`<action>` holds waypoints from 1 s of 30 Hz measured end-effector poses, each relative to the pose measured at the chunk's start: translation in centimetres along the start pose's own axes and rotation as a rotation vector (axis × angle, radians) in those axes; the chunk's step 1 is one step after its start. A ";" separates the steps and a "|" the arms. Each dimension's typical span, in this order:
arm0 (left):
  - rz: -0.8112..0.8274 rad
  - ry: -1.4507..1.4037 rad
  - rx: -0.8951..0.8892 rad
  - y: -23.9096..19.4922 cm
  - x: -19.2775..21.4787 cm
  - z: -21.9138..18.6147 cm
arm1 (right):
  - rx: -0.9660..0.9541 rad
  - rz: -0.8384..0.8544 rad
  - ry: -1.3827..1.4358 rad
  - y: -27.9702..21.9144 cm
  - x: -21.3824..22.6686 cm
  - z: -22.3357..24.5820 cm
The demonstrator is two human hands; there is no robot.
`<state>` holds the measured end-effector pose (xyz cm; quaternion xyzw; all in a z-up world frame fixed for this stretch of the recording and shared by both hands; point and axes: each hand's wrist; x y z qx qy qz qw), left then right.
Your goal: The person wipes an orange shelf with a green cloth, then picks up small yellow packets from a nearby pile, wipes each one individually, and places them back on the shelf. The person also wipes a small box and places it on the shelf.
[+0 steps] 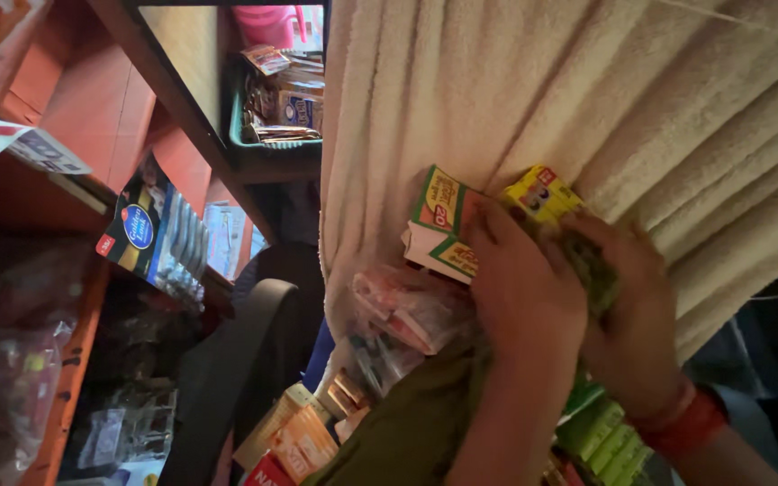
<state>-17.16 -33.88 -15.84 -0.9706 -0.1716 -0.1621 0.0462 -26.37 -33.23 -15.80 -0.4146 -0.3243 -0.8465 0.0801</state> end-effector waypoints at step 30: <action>-0.004 -1.032 0.498 -4.2 4.8 11.0 | -0.041 0.318 0.637 -4.6 -7.4 4.3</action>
Point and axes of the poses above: each hand's wrist, its own y-axis towards the middle knuckle, its own x-axis out of the back of the hand, z = x × y, and after that the axes turned 9 degrees about z, right-handed
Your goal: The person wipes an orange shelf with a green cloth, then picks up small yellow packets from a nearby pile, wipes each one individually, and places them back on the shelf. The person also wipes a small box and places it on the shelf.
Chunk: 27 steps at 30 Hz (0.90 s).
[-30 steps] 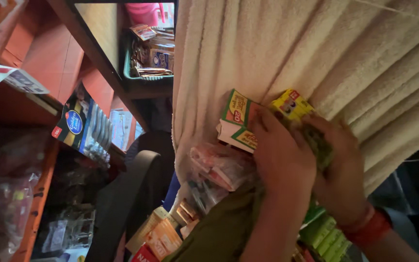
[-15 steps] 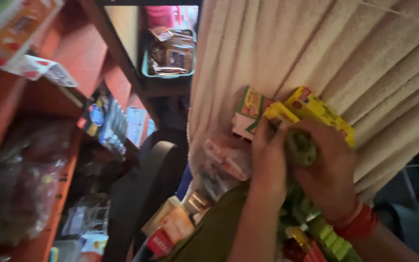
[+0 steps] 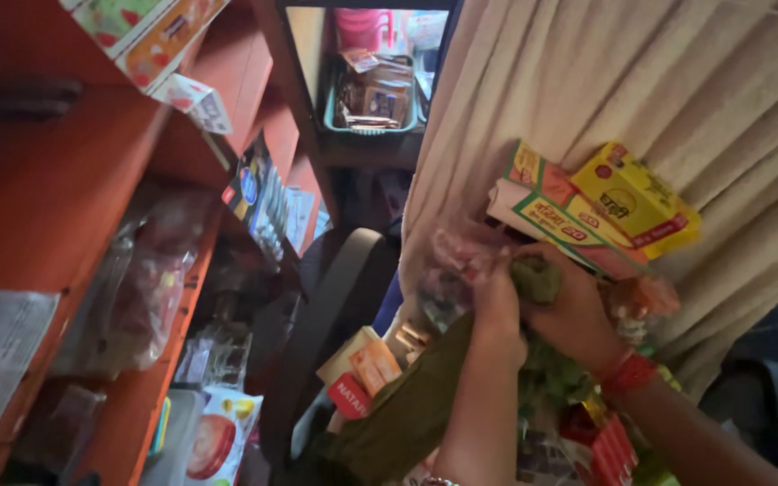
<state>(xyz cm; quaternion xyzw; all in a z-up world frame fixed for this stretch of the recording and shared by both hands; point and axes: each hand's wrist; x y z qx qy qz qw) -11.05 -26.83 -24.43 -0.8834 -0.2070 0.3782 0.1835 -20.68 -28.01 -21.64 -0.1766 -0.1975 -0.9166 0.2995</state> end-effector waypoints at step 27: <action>0.077 0.604 -0.574 -3.8 3.1 -3.4 | -0.500 -0.271 0.062 -3.0 4.0 6.4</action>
Point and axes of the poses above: each hand's wrist, its own y-axis towards the middle knuckle, its own x-axis out of the back of the hand, z = x × y, and after that the axes turned 9 degrees about z, right-handed
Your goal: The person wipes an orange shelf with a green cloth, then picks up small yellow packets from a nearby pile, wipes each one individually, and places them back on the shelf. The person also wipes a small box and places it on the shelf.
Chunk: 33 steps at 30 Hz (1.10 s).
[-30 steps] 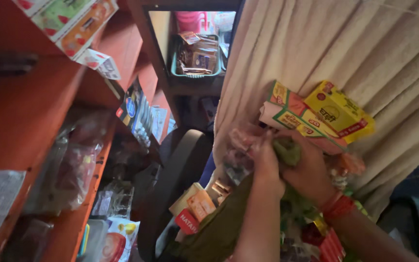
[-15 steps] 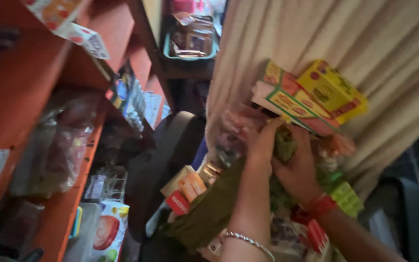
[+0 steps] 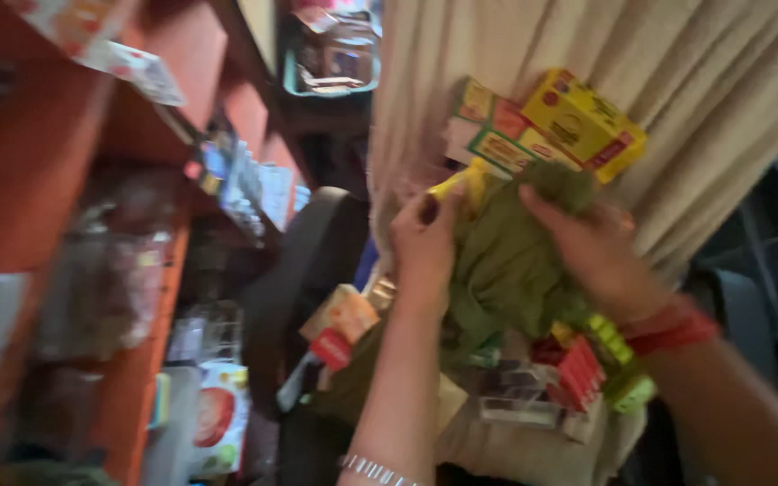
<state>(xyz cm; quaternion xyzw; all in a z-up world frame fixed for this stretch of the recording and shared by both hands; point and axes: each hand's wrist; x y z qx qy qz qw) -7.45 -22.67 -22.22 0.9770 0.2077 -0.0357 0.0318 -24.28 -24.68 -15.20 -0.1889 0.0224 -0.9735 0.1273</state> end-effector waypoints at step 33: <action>-0.481 -0.567 -0.654 -36.9 38.1 -31.5 | 0.857 0.961 0.491 -34.4 -31.8 26.1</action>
Point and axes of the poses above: each hand's wrist, its own y-axis towards the middle knuckle, its own x-axis out of the back of the hand, z = x × y, and after that the axes turned 9 degrees about z, right-handed
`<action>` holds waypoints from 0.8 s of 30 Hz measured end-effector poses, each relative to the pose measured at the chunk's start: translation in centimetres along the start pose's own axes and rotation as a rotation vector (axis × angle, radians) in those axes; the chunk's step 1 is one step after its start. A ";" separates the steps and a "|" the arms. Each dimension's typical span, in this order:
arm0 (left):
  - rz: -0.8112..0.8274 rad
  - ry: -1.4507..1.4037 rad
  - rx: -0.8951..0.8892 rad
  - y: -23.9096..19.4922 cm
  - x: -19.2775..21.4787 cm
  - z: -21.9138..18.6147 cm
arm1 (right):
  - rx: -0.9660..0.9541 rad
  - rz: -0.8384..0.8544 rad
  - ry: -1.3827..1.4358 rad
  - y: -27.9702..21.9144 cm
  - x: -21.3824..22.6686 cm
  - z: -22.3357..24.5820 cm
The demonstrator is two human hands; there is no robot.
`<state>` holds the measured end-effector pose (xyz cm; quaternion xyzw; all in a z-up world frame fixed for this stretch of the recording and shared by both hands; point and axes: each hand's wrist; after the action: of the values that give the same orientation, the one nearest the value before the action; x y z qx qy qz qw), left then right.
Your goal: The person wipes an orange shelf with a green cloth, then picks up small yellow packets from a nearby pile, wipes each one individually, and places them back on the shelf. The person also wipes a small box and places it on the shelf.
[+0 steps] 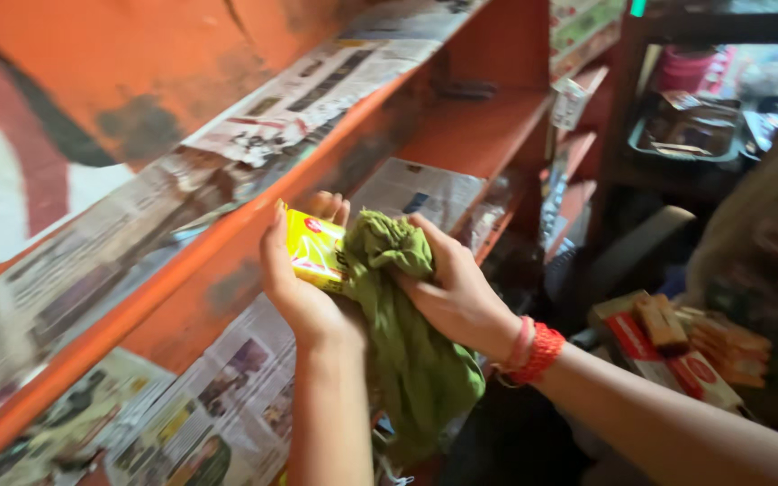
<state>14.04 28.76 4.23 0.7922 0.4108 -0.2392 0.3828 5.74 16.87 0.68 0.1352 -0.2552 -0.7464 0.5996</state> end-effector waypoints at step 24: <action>-0.087 0.029 -0.286 -7.6 1.2 -8.5 | 0.312 0.231 -0.394 0.8 -11.2 7.7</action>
<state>8.97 39.00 5.32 0.7144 0.4802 -0.1829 0.4750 5.25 29.22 6.40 0.0480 -0.4926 -0.6366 0.5914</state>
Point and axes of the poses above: each hand's wrist, its own y-axis towards the middle knuckle, its own x-axis out of the back of the hand, z = x × y, and after that the axes turned 9 degrees about z, right-handed
